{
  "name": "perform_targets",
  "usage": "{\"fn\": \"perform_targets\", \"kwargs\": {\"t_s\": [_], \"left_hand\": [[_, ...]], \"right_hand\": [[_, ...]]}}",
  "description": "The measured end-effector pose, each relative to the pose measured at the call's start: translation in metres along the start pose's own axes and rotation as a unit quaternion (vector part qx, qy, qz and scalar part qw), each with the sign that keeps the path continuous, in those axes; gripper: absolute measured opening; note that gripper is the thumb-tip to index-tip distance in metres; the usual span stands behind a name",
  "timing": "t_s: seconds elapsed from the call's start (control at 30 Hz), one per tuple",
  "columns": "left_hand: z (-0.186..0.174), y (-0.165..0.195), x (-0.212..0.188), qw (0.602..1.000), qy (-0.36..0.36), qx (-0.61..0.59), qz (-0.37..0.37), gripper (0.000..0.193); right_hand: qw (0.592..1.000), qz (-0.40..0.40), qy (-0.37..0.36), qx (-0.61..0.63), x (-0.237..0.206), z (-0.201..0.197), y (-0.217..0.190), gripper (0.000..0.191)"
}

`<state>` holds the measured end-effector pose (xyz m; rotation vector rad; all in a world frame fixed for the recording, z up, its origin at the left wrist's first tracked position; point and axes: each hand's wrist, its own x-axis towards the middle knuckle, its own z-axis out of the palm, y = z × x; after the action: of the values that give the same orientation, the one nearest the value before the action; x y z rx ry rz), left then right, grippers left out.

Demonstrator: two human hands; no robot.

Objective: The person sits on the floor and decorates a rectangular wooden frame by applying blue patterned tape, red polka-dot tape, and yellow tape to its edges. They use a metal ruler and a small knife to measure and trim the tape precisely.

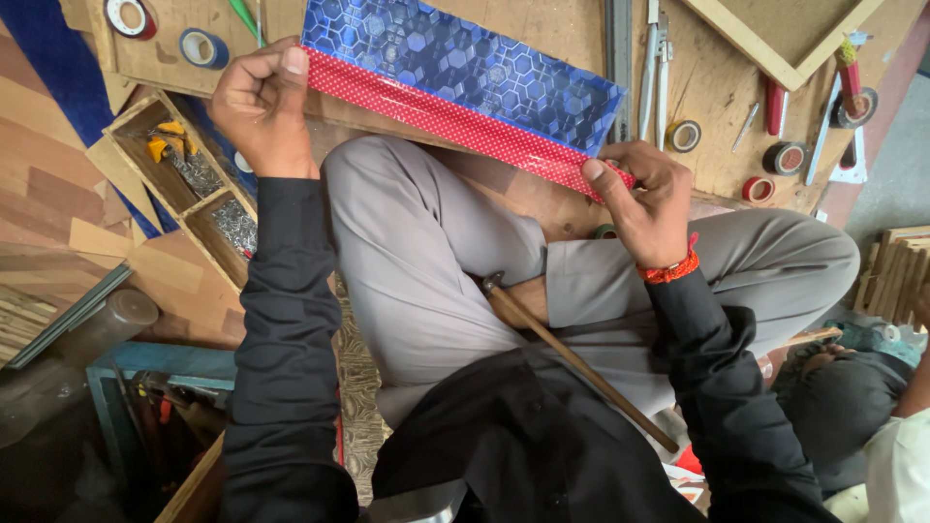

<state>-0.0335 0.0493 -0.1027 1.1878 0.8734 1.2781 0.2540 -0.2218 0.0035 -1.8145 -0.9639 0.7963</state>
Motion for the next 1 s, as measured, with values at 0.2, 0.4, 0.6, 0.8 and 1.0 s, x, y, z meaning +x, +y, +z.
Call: {"fn": "perform_targets", "kwargs": {"t_s": [0.2, 0.4, 0.6, 0.8, 1.0], "left_hand": [[-0.001, 0.002, 0.005, 0.999, -0.008, 0.044, 0.018, 0.019], [0.018, 0.033, -0.006, 0.917, 0.046, 0.389, 0.075, 0.068], [0.108, 0.047, -0.077, 0.837, -0.045, 0.517, 0.172, 0.108], [0.186, 0.053, -0.138, 0.864, -0.154, 0.451, 0.16, 0.09], [0.122, 0.06, -0.076, 0.838, -0.085, 0.521, 0.138, 0.076]], "right_hand": [[1.0, 0.004, -0.013, 0.004, 0.001, -0.002, 0.014, 0.02], [0.99, 0.053, -0.042, 0.123, 0.007, -0.002, 0.032, 0.023], [0.983, 0.062, -0.081, 0.152, 0.009, -0.003, 0.04, 0.034], [0.98, 0.11, -0.055, 0.157, 0.01, -0.001, 0.038, 0.034], [0.97, 0.122, -0.063, 0.203, 0.011, -0.005, 0.035, 0.031]]}}
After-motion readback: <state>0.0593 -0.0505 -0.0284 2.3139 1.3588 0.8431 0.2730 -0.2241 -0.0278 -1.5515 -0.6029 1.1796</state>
